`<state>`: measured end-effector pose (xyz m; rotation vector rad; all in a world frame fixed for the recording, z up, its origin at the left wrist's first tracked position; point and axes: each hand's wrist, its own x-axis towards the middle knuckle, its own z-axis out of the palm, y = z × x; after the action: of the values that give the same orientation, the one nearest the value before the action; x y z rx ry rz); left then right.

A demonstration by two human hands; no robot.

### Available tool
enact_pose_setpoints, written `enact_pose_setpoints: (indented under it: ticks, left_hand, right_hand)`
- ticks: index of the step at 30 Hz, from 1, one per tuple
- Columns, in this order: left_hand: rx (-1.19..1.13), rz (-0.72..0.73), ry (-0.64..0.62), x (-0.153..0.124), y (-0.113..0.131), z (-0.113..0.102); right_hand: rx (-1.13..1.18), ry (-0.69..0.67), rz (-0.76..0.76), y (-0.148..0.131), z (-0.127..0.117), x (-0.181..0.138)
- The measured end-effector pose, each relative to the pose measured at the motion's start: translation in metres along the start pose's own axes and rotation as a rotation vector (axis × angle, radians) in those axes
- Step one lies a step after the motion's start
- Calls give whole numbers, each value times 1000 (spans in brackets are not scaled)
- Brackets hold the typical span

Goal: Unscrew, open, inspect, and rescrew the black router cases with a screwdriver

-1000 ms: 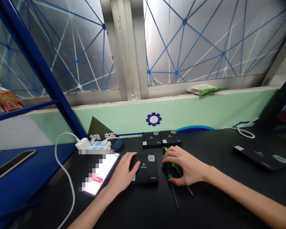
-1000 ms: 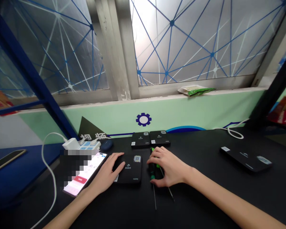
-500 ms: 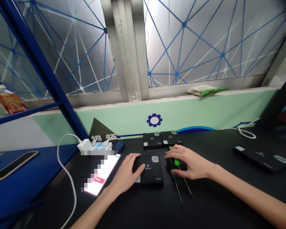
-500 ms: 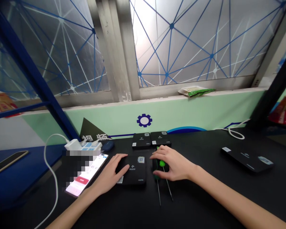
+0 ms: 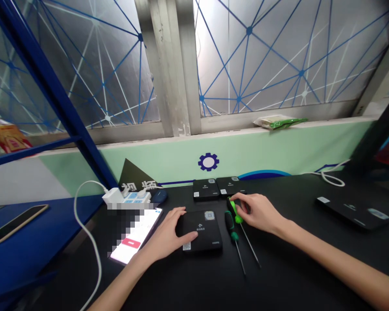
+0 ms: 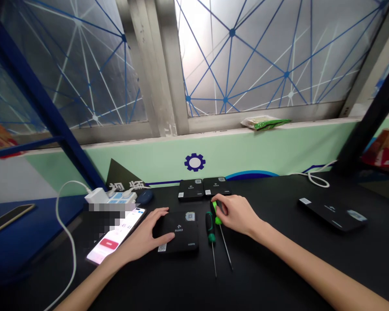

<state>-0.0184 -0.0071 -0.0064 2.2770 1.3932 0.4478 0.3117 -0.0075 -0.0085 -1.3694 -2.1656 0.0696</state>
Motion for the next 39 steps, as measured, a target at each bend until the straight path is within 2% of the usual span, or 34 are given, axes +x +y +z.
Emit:
enact_pose_setpoints:
  ticks: [3,8,13,17,20,24,30,33,36,39]
  left_hand:
    - [-36,8,28,0,1,1]
    - [-55,31,85,-2,13,-1]
    - [-26,149,187,-4,23,-2]
    - [3,228,259,-4,25,-1]
    - [4,271,294,-5,27,1]
    - [-81,253,295,-7,31,0]
    - [-488,188,194,-8,35,-5]
    - [-636,133,187,-8,35,-6]
    - [-701,97,169,-6,35,-8]
    - [-664,84,154,-5,36,-11]
  right_hand:
    - [47,70,-35,-2,1,-1]
    - [122,150,-180,-19,2,-4]
    - [136,66,-237,-37,6,-5]
    - [211,5,-186,-42,11,-4]
    - [318,13,-151,-41,14,-3]
    - [424,93,-142,-42,16,-5]
    - [447,198,-203,-45,16,-9]
    - [431,256,-256,-45,18,-11]
    - [416,284,-326,-44,20,-13]
    - [403,289,-419,-43,22,-14]
